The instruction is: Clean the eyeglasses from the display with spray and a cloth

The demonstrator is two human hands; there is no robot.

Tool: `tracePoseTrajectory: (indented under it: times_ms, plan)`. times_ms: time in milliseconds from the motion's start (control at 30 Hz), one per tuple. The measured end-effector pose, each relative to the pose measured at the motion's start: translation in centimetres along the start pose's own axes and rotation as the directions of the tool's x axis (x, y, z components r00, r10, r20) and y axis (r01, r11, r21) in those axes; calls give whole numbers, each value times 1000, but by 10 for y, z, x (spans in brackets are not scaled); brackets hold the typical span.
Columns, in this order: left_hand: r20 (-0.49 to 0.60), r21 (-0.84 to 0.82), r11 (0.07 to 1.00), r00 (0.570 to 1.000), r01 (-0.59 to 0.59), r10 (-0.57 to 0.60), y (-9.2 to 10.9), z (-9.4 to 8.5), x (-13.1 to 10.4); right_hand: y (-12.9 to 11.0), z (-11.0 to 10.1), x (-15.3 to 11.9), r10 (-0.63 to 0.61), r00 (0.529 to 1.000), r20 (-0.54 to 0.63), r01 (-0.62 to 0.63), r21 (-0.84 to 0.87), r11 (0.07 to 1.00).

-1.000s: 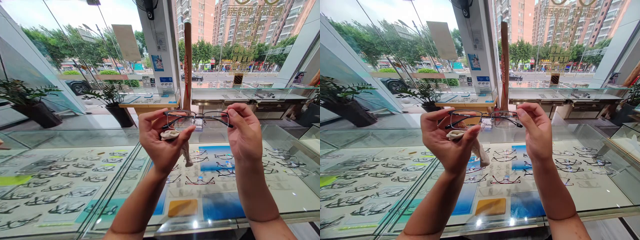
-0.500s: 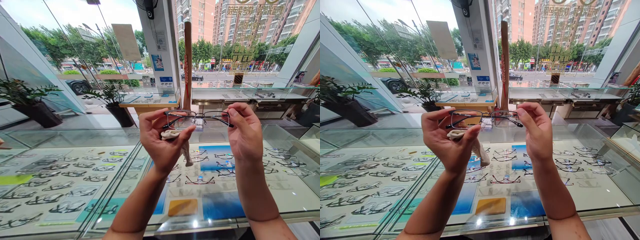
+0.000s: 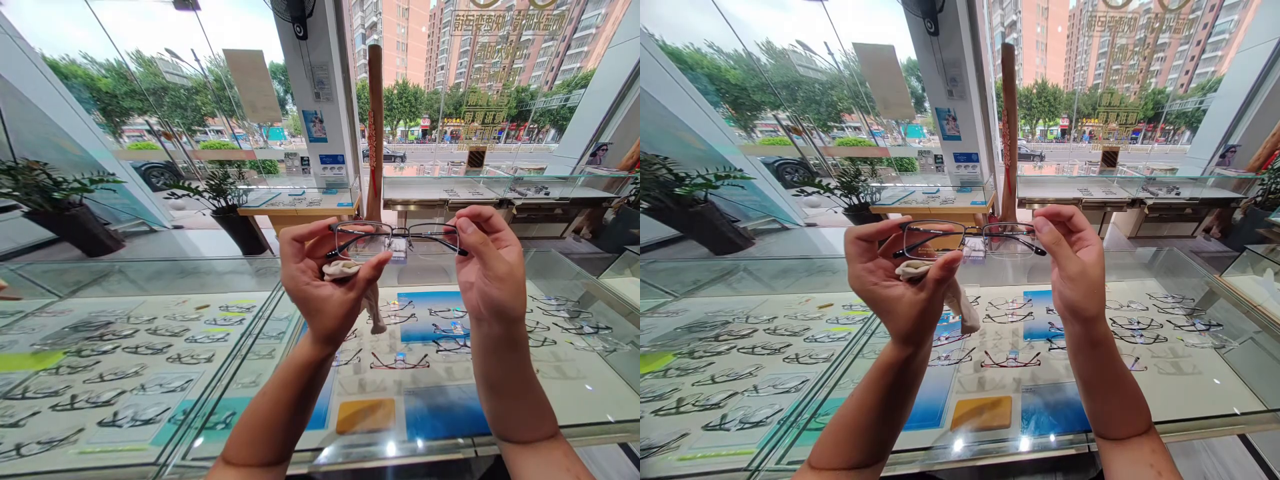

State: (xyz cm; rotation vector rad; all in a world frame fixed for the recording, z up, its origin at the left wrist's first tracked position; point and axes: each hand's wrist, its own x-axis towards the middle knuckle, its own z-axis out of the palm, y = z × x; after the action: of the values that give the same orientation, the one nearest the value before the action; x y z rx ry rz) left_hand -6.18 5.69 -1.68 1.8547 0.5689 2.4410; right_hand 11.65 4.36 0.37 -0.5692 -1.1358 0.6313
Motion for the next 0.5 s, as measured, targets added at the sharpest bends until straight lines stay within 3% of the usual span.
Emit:
tracePoseTrajectory:
  times_ms: [500]
  plan:
    - [-11, 28, 1000, 1000, -11, 12, -1, 0, -1, 1, -1, -1, -20, 1000, 14, 20, 9, 1000]
